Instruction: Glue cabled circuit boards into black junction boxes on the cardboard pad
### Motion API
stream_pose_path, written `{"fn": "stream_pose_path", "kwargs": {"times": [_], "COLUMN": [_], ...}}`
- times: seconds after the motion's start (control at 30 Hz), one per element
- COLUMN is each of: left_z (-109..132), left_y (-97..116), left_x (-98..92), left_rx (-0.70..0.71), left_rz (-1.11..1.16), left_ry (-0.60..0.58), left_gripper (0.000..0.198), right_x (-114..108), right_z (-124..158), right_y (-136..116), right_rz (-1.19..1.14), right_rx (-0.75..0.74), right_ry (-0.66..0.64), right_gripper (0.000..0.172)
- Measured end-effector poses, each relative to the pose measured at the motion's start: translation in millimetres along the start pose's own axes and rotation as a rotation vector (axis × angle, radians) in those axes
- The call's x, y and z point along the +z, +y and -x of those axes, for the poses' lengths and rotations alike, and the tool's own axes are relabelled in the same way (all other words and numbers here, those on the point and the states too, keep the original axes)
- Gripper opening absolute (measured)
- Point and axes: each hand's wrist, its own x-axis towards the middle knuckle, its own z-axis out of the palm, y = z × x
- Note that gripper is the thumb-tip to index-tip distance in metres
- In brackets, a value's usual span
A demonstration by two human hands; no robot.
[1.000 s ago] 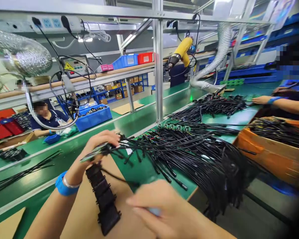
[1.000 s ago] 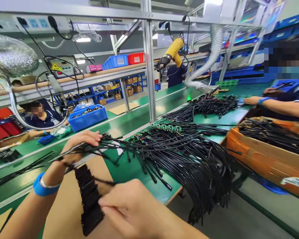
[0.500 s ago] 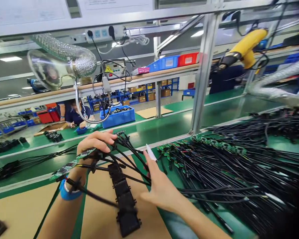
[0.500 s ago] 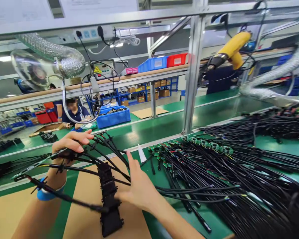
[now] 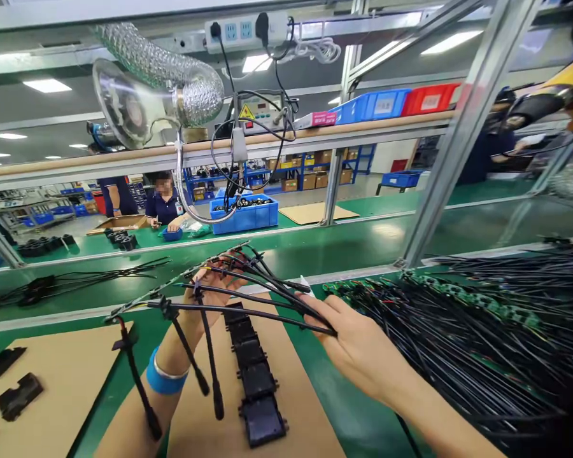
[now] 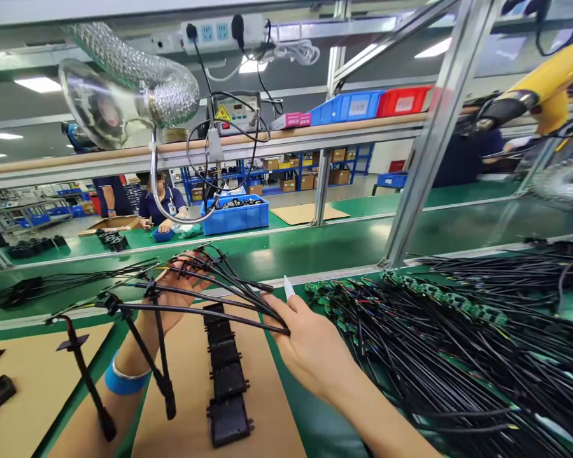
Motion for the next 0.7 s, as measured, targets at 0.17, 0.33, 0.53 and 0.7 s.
{"fn": "stream_pose_path", "kwargs": {"times": [0.17, 0.33, 0.53, 0.7], "left_z": [5.8, 3.7, 0.5, 1.2], "left_y": [6.7, 12.0, 10.0, 12.9], "left_x": [2.8, -11.0, -13.5, -15.6], "left_rx": [-0.070, -0.176, -0.271, -0.288], "left_rz": [0.127, -0.012, -0.065, 0.026], "left_ry": [-0.006, 0.062, 0.102, 0.011], "left_gripper": [0.028, 0.025, 0.031, 0.039], "right_x": [-9.2, -27.6, -44.9, -23.8], "right_z": [-7.5, -19.8, -49.5, -70.0], "right_y": [10.7, 14.8, -29.7, -55.3], "right_rz": [-0.005, -0.082, -0.038, -0.049], "right_rx": [0.007, 0.036, -0.115, 0.001], "right_ry": [-0.110, -0.054, -0.073, -0.224], "right_gripper": [0.047, 0.044, 0.041, 0.059]}}
